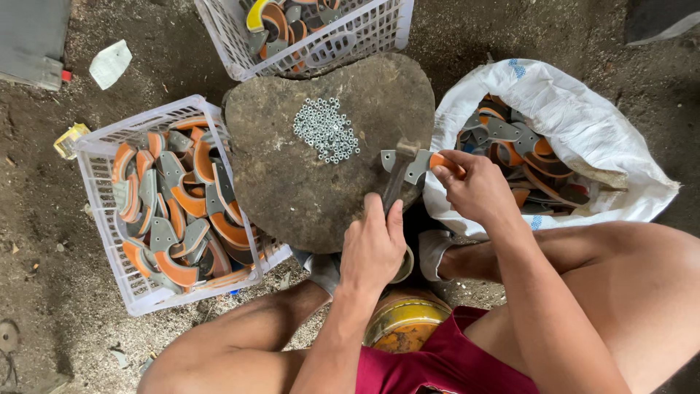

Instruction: The person sits on the ground and repeatedly picks up metal washers, places them into holes on metal plates, and taps them with a hammer to secure them. The person then places the assembled plates into a white sack.

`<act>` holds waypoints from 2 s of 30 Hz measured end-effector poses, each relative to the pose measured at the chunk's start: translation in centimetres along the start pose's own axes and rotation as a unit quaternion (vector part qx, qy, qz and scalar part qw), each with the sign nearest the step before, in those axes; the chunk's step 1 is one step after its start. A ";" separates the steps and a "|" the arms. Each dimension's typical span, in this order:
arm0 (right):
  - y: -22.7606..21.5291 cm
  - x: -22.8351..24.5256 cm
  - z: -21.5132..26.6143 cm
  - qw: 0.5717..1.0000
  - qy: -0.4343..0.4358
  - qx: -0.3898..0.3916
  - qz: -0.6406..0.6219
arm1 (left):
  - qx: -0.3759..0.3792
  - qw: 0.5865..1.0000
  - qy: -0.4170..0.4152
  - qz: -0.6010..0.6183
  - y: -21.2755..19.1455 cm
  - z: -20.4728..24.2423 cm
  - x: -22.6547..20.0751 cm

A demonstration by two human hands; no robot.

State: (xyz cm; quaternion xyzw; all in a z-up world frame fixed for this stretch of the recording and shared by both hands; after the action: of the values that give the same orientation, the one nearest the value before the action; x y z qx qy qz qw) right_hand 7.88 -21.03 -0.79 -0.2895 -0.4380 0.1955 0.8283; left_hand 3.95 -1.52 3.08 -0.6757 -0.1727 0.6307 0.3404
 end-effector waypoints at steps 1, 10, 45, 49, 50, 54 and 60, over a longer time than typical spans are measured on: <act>0.0 0.2 -0.1 0.999 -0.046 -0.021 0.007 | -0.014 1.000 -0.004 0.024 -0.3 0.5 -0.1; 0.1 -0.2 0.3 0.999 0.005 0.000 0.035 | -0.040 0.996 0.079 0.017 0.4 0.6 -0.6; 2.3 8.7 -4.5 0.958 -0.274 -0.021 0.080 | -0.024 0.995 -0.083 0.051 2.8 2.5 3.6; 5.5 11.2 -7.3 0.927 -0.356 0.021 0.119 | -0.031 0.994 -0.078 0.074 2.6 2.5 3.6; 5.8 11.3 -7.7 0.927 -0.353 0.016 0.122 | -0.031 0.993 -0.079 0.083 2.6 2.4 3.7; 6.4 11.2 -8.0 0.933 -0.332 0.016 0.138 | -0.025 0.992 -0.078 0.094 2.5 2.5 3.8; 3.7 10.8 -6.5 0.957 -0.268 0.069 0.086 | -0.029 0.993 -0.068 0.091 2.5 2.6 3.7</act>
State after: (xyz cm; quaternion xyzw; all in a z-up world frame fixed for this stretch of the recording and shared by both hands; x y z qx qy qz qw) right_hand 18.91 -13.97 0.47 -0.2047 -0.6028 0.3661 0.6788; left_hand 1.47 -0.20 -1.29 -0.6536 -0.1517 0.6985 0.2489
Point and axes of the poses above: each hand's wrist, its own z-axis away from the middle knuckle, its own y-axis out of the palm, x = y × z, the point moved 2 cm from there along -z, towards the middle knuckle, and after that the axes turned 11 degrees about y, right-handed, at the moved point
